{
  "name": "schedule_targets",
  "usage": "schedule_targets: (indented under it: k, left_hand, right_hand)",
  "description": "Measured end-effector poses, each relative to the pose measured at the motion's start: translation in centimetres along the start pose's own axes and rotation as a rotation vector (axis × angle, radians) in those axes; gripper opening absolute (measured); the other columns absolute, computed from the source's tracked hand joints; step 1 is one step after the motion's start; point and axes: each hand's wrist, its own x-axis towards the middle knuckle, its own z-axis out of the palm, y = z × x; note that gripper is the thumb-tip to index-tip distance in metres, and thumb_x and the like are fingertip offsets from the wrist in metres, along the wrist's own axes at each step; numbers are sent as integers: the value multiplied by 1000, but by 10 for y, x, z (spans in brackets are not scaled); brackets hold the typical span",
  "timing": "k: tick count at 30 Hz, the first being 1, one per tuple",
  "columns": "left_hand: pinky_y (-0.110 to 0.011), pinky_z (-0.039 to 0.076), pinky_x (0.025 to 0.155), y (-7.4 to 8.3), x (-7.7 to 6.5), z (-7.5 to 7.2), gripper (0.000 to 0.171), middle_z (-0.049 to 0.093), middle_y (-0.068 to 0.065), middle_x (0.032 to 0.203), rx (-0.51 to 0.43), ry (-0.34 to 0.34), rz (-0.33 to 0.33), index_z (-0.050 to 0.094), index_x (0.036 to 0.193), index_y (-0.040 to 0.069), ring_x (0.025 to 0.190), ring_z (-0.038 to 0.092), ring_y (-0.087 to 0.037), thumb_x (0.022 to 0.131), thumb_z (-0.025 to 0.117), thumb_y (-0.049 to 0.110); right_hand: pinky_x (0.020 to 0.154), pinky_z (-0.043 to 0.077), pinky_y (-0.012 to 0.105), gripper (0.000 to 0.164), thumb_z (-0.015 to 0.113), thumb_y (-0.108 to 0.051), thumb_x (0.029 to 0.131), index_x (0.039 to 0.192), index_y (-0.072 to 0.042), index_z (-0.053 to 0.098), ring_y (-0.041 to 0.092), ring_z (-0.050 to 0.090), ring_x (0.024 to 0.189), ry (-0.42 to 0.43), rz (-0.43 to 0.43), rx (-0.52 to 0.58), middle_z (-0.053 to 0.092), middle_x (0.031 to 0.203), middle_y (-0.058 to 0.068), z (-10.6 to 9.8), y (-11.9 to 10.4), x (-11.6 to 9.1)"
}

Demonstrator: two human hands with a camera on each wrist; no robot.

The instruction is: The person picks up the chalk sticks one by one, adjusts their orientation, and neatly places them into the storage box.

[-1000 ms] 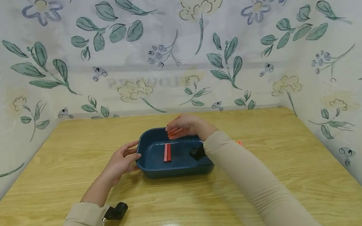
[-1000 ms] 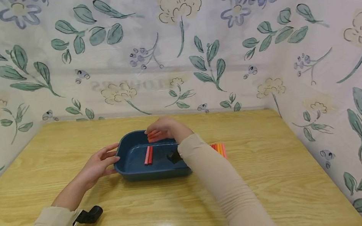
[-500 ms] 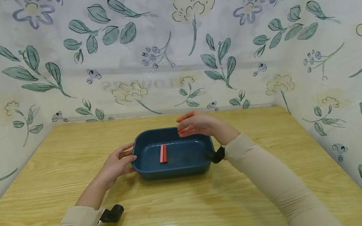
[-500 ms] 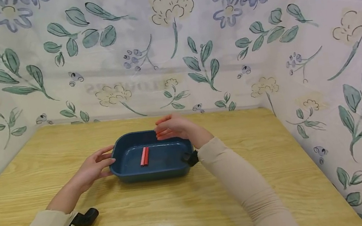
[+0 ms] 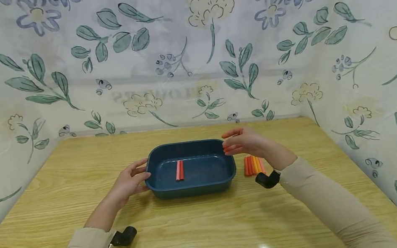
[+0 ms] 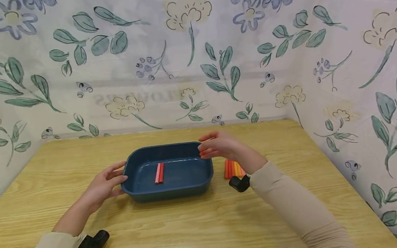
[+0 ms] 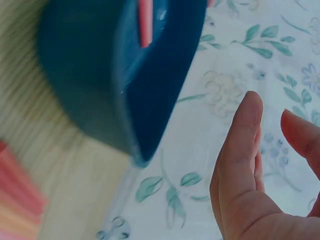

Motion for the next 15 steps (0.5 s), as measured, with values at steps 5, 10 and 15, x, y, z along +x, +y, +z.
schedule_targets:
  k: [5, 10, 15]
  left_hand:
    - [-45, 51, 82, 1, 1, 1, 59, 26, -33, 140, 3, 1, 2, 18, 146, -2, 115, 48, -44, 96, 48, 7]
    - [-45, 51, 82, 0, 2, 0, 59, 26, -33, 140, 3, -2, 4, 18, 146, -2, 114, 49, -43, 96, 48, 7]
    - [-44, 51, 81, 0, 2, 0, 59, 26, -33, 140, 1, 7, -5, 19, 146, -1, 112, 52, -39, 96, 49, 7]
  right_hand:
    - [92, 46, 43, 36, 54, 0, 91, 124, 8, 43, 20, 63, 80, 63, -2, -31, 58, 95, 13, -19, 12, -12]
    - [90, 48, 41, 43, 55, -3, 91, 129, 10, 40, 25, 62, 90, 122, -2, -74, 52, 112, 22, -39, 25, -23]
    - [91, 47, 40, 46, 55, -3, 92, 131, 12, 37, 26, 61, 93, 165, 9, -95, 50, 114, 21, -56, 42, -28]
